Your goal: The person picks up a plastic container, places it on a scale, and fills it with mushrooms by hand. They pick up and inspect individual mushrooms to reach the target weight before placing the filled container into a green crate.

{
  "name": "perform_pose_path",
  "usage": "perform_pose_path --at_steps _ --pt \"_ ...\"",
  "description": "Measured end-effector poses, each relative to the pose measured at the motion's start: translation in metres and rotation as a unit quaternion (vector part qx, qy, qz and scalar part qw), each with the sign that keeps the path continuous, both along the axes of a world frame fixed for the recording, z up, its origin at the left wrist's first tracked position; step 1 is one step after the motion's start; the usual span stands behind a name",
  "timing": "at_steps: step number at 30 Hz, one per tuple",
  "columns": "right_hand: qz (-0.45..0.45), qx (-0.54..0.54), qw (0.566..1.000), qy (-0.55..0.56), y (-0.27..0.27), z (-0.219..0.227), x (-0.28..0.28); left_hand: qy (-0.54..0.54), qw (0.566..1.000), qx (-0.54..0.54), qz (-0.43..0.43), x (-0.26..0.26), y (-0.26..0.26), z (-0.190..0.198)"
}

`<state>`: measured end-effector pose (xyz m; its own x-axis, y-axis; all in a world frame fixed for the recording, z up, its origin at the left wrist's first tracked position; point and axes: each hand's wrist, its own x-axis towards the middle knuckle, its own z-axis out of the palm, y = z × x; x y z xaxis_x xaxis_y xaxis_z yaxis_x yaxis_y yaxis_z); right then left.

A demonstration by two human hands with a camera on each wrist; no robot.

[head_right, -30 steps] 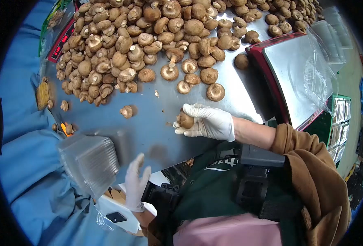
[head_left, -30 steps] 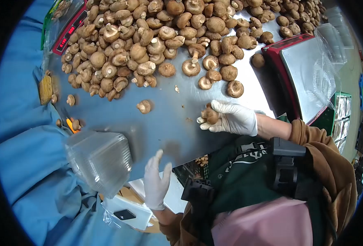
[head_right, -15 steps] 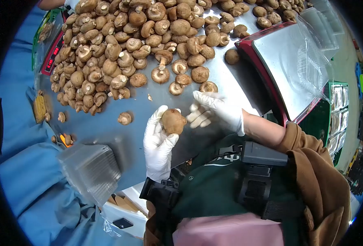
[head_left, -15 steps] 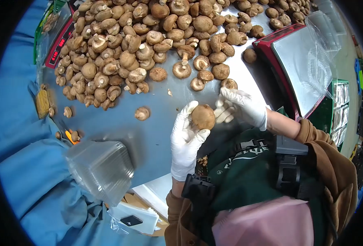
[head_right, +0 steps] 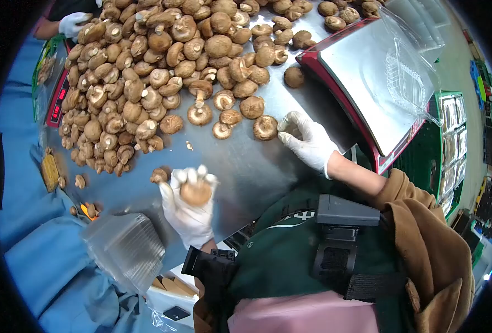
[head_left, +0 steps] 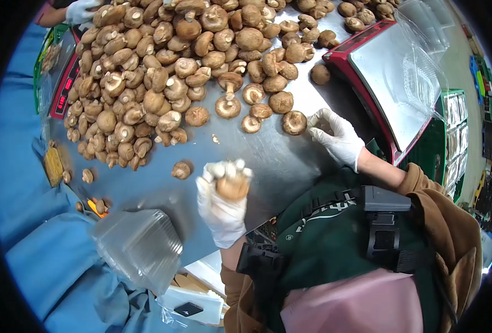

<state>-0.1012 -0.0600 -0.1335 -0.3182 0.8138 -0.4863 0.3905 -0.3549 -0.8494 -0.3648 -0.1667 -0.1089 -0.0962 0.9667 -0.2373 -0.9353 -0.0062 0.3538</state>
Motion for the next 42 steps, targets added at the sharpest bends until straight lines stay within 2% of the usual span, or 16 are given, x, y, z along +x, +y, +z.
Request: perform_pose_path --at_steps 3,5,8,12,14,15,16,20,23,26,27,29,32,35,38,42 --pt "0.053 0.203 0.968 -0.141 0.000 0.017 -0.015 0.150 0.980 -0.129 0.001 -0.007 0.009 0.007" --pt "0.089 0.304 0.933 -0.173 0.002 0.015 -0.023 0.321 0.913 -0.246 -0.059 -0.003 0.021 0.028" --pt "0.152 0.403 0.885 -0.177 0.007 0.017 -0.032 0.412 0.877 -0.238 -0.065 0.015 0.039 0.028" --pt "0.185 0.353 0.897 -0.191 0.010 -0.005 -0.030 0.473 0.850 -0.218 -0.083 0.026 0.051 0.018" --pt "0.108 0.164 0.980 0.025 0.005 -0.002 -0.030 0.491 0.840 -0.207 -0.104 0.029 0.052 0.019" --pt "0.064 0.060 0.987 0.134 0.003 0.001 -0.032 0.497 0.838 -0.196 -0.112 0.031 0.052 0.020" --pt "0.091 -0.033 0.989 0.116 0.008 0.017 -0.029 0.503 0.836 -0.184 -0.119 0.035 0.052 0.021" --pt "0.062 -0.123 0.953 0.271 -0.001 0.019 -0.037 0.513 0.834 -0.131 -0.157 0.041 0.050 0.032" --pt "0.144 -0.225 0.928 0.259 0.001 0.025 -0.040 0.541 0.809 -0.094 -0.210 0.034 0.041 0.031" --pt "0.260 -0.186 0.939 0.122 0.001 0.042 -0.049 0.502 0.810 -0.124 -0.277 0.020 0.019 0.030" --pt "0.313 -0.164 0.933 0.065 0.001 0.044 -0.051 0.543 0.780 -0.106 -0.293 0.012 0.006 0.024" --pt "0.311 0.056 0.949 0.005 -0.001 0.038 -0.047 0.619 0.712 -0.072 -0.324 -0.011 -0.022 0.015" --pt "0.238 0.216 0.943 -0.083 0.016 0.019 -0.039 0.607 0.589 -0.064 -0.530 -0.044 -0.055 0.030" --pt "0.146 0.367 0.904 -0.166 0.034 0.020 -0.043 0.717 0.524 -0.114 -0.446 -0.045 -0.058 0.040" --pt "0.166 0.461 0.837 -0.245 0.047 0.013 -0.056 0.763 0.573 -0.076 -0.289 -0.037 -0.022 0.033" --pt "0.144 0.388 0.889 -0.195 0.048 -0.003 -0.057 0.781 0.602 -0.097 -0.137 -0.010 0.049 0.026"
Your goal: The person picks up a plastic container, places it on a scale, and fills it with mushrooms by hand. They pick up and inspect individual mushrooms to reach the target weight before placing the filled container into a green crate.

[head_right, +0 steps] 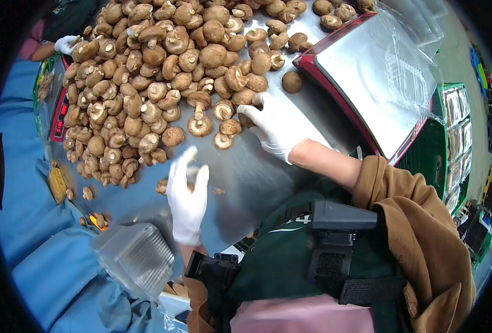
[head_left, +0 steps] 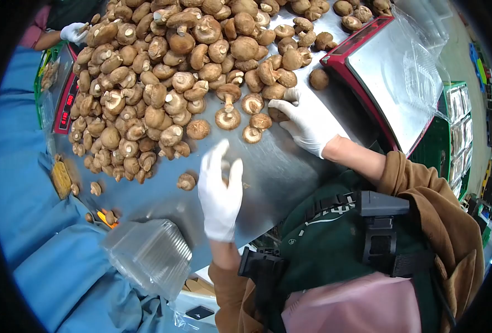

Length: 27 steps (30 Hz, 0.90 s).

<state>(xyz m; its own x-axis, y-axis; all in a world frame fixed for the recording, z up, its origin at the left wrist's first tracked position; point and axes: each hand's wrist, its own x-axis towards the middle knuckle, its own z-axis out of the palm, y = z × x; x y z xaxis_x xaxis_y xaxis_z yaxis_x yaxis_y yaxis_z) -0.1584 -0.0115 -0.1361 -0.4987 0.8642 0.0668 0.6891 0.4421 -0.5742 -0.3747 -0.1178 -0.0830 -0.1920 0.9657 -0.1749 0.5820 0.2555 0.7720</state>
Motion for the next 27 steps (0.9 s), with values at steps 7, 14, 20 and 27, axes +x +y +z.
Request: perform_pose_path --at_steps 7,14,20,27 --pt "-0.128 -0.601 0.610 0.500 -0.006 0.007 0.015 0.213 0.964 0.152 -0.044 0.004 0.067 -0.063" --pt "-0.177 -0.716 0.353 0.576 -0.006 0.002 0.016 -0.510 0.841 -0.061 0.170 -0.003 0.024 -0.018" --pt "-0.186 -0.734 0.383 0.529 -0.010 0.000 0.016 -0.731 0.636 -0.056 0.240 0.004 -0.005 -0.030" --pt "-0.053 -0.406 0.865 0.290 -0.028 0.031 0.000 -0.661 0.709 -0.045 0.240 0.028 -0.016 -0.032"
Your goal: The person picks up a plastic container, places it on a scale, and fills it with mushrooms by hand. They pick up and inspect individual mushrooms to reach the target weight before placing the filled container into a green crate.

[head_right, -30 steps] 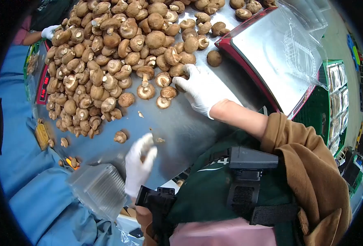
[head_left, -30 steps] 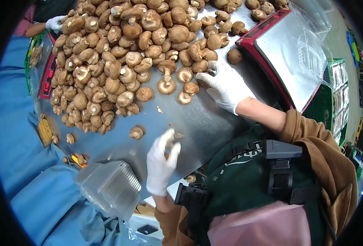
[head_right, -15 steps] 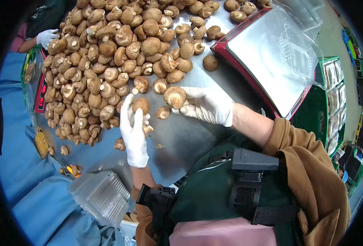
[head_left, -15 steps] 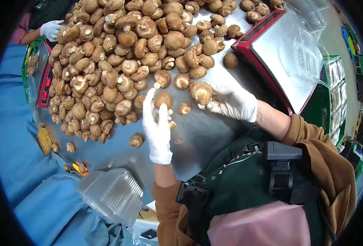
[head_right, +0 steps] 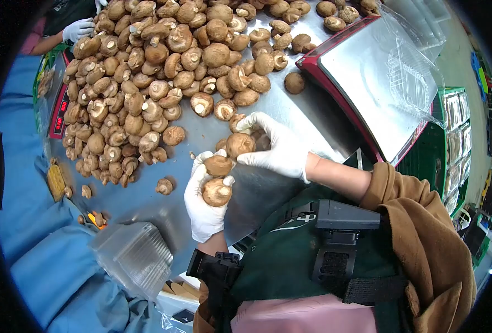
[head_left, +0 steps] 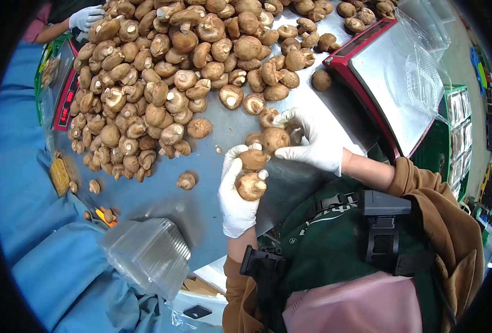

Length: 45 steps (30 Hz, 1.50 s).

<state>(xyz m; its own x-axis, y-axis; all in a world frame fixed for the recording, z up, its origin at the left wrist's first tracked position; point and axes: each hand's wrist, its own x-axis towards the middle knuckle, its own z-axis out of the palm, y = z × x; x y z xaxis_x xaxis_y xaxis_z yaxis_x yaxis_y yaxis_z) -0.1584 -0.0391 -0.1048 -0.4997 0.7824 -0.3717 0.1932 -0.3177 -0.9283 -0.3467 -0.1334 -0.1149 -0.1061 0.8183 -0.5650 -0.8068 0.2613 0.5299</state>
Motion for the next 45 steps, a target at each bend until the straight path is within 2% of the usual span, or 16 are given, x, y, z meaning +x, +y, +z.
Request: perform_pose_path --at_steps 3,6,13,16,22,24,25,30,32,33,35,38,39,40,42,45 --pt "0.051 0.230 0.968 -0.092 -0.002 0.003 0.001 -0.012 1.000 0.015 -0.022 0.001 -0.003 0.004" --pt "0.049 0.276 0.957 -0.081 -0.005 0.002 0.002 0.023 0.999 -0.003 -0.035 0.006 -0.002 0.009" --pt "0.036 0.323 0.943 -0.073 -0.006 -0.003 0.004 0.034 0.997 -0.040 -0.057 0.011 0.001 0.021" --pt "0.046 0.336 0.938 -0.069 -0.006 0.005 0.004 0.044 0.995 0.008 -0.087 0.005 -0.004 0.005" --pt "0.093 0.341 0.936 -0.007 -0.011 0.010 -0.002 0.224 0.959 0.024 -0.174 0.022 0.002 0.018" --pt "0.099 0.358 0.928 -0.007 -0.010 0.016 -0.005 0.229 0.957 -0.009 -0.178 0.022 0.004 0.028" --pt "0.068 0.336 0.939 0.016 -0.010 0.017 -0.005 0.236 0.956 0.000 -0.175 0.020 0.004 0.031" --pt "0.093 0.227 0.969 0.035 0.000 0.001 0.011 0.227 0.952 -0.014 -0.203 -0.004 -0.013 0.037" --pt "0.112 0.204 0.973 -0.007 -0.003 -0.016 0.014 0.307 0.900 -0.004 -0.309 -0.030 -0.034 0.041" --pt "0.114 0.184 0.975 -0.057 -0.006 -0.019 0.014 0.401 0.830 0.116 -0.371 -0.044 -0.052 0.030" --pt "0.121 0.209 0.964 -0.108 -0.008 -0.025 0.016 0.358 0.744 0.135 -0.548 -0.070 -0.081 0.032" --pt "0.072 0.246 0.954 -0.157 0.001 -0.023 0.009 0.452 0.676 0.023 -0.581 -0.080 -0.117 0.034" --pt "0.047 0.332 0.920 -0.204 0.007 -0.022 0.008 0.495 0.692 0.014 -0.526 -0.080 -0.121 0.031" --pt "-0.008 0.345 0.928 -0.142 0.013 -0.026 0.003 0.504 0.718 -0.009 -0.479 -0.075 -0.113 0.037" --pt "-0.026 0.390 0.893 -0.225 0.025 -0.014 -0.003 0.519 0.763 -0.049 -0.382 -0.062 -0.078 0.049" --pt "0.020 0.422 0.850 -0.314 0.037 -0.023 -0.006 0.622 0.737 0.077 -0.253 -0.043 -0.036 0.032"
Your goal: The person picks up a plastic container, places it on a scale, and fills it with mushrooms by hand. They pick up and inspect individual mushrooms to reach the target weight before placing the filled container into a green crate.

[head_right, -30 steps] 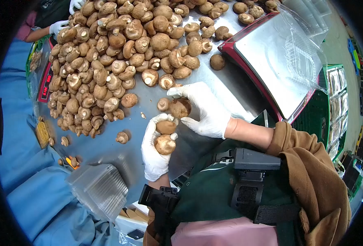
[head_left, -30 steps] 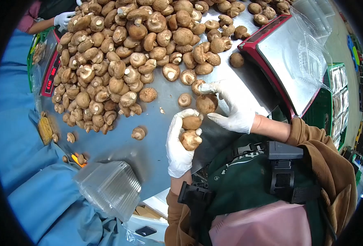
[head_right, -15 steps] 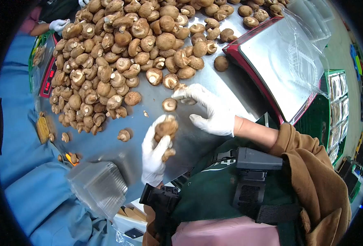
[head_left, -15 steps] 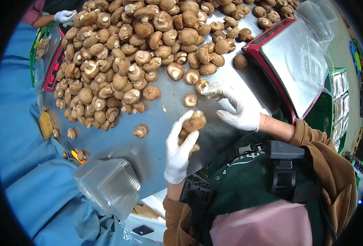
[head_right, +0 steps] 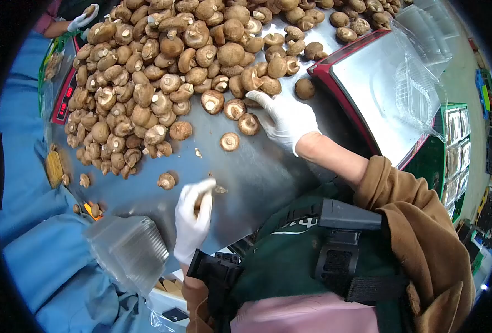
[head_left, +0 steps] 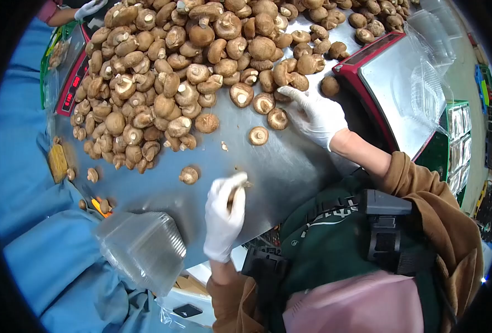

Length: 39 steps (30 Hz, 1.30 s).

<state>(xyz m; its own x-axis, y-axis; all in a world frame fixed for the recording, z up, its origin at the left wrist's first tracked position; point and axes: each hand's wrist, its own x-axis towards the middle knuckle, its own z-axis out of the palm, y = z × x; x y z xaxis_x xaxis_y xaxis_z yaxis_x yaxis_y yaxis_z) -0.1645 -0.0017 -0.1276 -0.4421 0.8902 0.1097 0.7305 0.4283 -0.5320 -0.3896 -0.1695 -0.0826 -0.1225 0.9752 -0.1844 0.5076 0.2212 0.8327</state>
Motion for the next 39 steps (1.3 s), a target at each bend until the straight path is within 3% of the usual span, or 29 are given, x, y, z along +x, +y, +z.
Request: perform_pose_path --at_steps 3,4,7,10,13,14,15,16,17,18,21,22,25,29,30,33,34,35,36,37,39 --pt "0.001 -0.005 0.998 -0.056 -0.002 -0.007 -0.001 0.068 0.994 0.075 0.044 0.024 0.051 -0.004" --pt "-0.002 -0.063 0.996 -0.064 -0.005 0.002 -0.002 0.111 0.988 0.098 0.051 0.028 0.069 -0.008" --pt "0.036 0.020 0.999 0.003 -0.007 0.001 0.000 0.264 0.953 0.142 0.048 0.037 0.115 -0.014" --pt "0.045 -0.047 0.998 -0.014 -0.007 0.004 -0.002 0.308 0.938 0.156 0.027 0.030 0.143 -0.053" --pt "0.058 -0.048 0.997 -0.008 -0.005 0.005 0.000 0.188 0.962 0.181 0.078 0.020 0.140 -0.063" --pt "0.067 -0.049 0.997 -0.007 -0.006 0.006 0.001 0.034 0.980 0.168 0.104 0.017 0.133 -0.062" --pt "0.079 -0.051 0.996 -0.005 -0.007 0.006 0.002 -0.189 0.970 0.003 0.155 0.015 0.123 -0.048" --pt "0.095 -0.073 0.993 0.005 -0.011 0.006 0.003 -0.371 0.911 -0.041 0.174 0.008 0.112 -0.037" --pt "0.112 -0.096 0.989 0.017 -0.015 0.007 0.002 -0.538 0.818 -0.082 0.187 0.002 0.101 -0.030" --pt "0.129 -0.118 0.984 0.028 -0.018 0.006 0.002 -0.610 0.755 -0.081 0.227 0.001 0.089 -0.032" --pt "0.196 -0.205 0.959 0.026 -0.021 -0.005 -0.002 -0.720 0.621 -0.080 0.301 0.005 0.068 -0.030" --pt "0.207 -0.156 0.964 0.064 -0.021 0.000 -0.006 -0.796 0.533 -0.068 0.278 0.002 0.060 -0.042" --pt "0.169 -0.107 0.977 0.077 -0.024 -0.003 -0.006 -0.831 0.473 -0.066 0.285 0.010 0.048 -0.040" --pt "0.154 -0.110 0.975 0.112 -0.024 0.013 -0.010 -0.853 0.430 -0.090 0.283 0.020 0.038 -0.041" --pt "0.154 -0.114 0.976 0.101 -0.025 0.022 -0.013 -0.839 0.449 -0.087 0.296 0.024 0.036 -0.033" --pt "0.162 -0.091 0.978 0.094 -0.026 0.026 -0.017 -0.792 0.559 -0.143 0.199 0.010 0.010 -0.032" --pt "0.166 -0.079 0.978 0.097 -0.026 0.024 -0.018 -0.691 0.700 -0.130 0.126 0.004 -0.002 -0.035" --pt "0.163 -0.087 0.978 0.101 -0.025 0.022 -0.018 -0.563 0.806 -0.171 0.068 -0.002 -0.015 -0.030" --pt "0.160 -0.095 0.977 0.105 -0.024 0.018 -0.016 -0.416 0.885 -0.209 0.009 -0.007 -0.023 -0.015" --pt "0.156 -0.103 0.976 0.108 -0.024 0.014 -0.014 -0.256 0.935 -0.242 -0.050 -0.013 -0.033 -0.005" --pt "0.167 -0.100 0.976 0.102 -0.023 0.009 -0.013 -0.220 0.921 -0.267 -0.179 -0.028 -0.067 -0.003"
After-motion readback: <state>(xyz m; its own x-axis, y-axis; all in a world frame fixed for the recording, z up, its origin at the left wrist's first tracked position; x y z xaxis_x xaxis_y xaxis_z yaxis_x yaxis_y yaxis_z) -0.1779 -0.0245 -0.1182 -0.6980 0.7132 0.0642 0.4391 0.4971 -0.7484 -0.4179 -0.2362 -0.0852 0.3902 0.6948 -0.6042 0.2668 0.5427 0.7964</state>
